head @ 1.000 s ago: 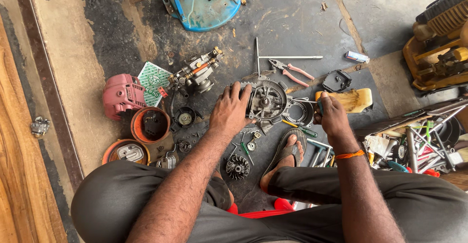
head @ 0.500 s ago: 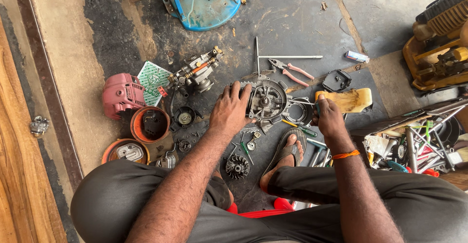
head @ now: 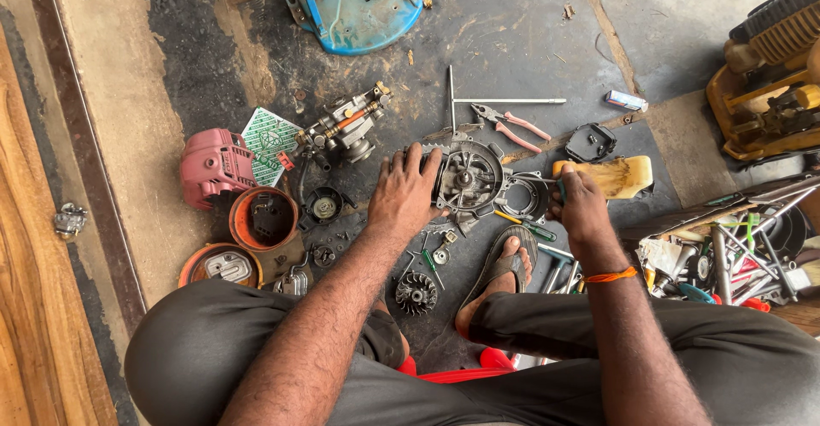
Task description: The person sits on the floor of a repair workshop working on a disassembled brush cutter engine. They handle the engine crankcase, flywheel and cooling fins, use a screwdriver on the assembly, reposition parts, and pick up small components from the parts-strewn floor while working on the engine.
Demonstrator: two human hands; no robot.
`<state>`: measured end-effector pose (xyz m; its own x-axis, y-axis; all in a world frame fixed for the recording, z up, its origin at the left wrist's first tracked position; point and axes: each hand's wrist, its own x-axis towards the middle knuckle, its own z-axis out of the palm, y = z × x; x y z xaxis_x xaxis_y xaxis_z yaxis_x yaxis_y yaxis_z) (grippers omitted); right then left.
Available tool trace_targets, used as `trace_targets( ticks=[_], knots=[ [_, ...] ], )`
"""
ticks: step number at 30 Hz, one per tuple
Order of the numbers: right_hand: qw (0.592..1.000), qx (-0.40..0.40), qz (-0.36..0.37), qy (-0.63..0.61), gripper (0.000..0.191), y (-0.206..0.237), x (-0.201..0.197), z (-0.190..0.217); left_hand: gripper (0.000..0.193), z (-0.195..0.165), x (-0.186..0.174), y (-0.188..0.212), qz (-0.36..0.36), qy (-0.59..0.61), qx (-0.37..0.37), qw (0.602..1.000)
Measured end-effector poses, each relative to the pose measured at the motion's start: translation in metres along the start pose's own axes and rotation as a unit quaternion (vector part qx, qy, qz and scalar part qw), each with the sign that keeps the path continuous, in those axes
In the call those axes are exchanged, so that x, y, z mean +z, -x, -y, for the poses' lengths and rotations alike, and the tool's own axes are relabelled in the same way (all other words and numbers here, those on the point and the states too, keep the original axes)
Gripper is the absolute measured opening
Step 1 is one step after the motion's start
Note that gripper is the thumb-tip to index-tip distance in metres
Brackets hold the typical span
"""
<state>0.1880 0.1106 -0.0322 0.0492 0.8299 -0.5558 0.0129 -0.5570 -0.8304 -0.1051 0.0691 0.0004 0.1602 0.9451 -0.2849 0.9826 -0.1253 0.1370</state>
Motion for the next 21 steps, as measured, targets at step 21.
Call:
trace_targets(
  ticks=[21],
  knots=[
    [0.891, -0.220, -0.167, 0.361, 0.051, 0.007, 0.025, 0.007, 0.112, 0.003, -0.001, -0.018, 0.017, -0.021, 0.051, 0.998]
  ],
)
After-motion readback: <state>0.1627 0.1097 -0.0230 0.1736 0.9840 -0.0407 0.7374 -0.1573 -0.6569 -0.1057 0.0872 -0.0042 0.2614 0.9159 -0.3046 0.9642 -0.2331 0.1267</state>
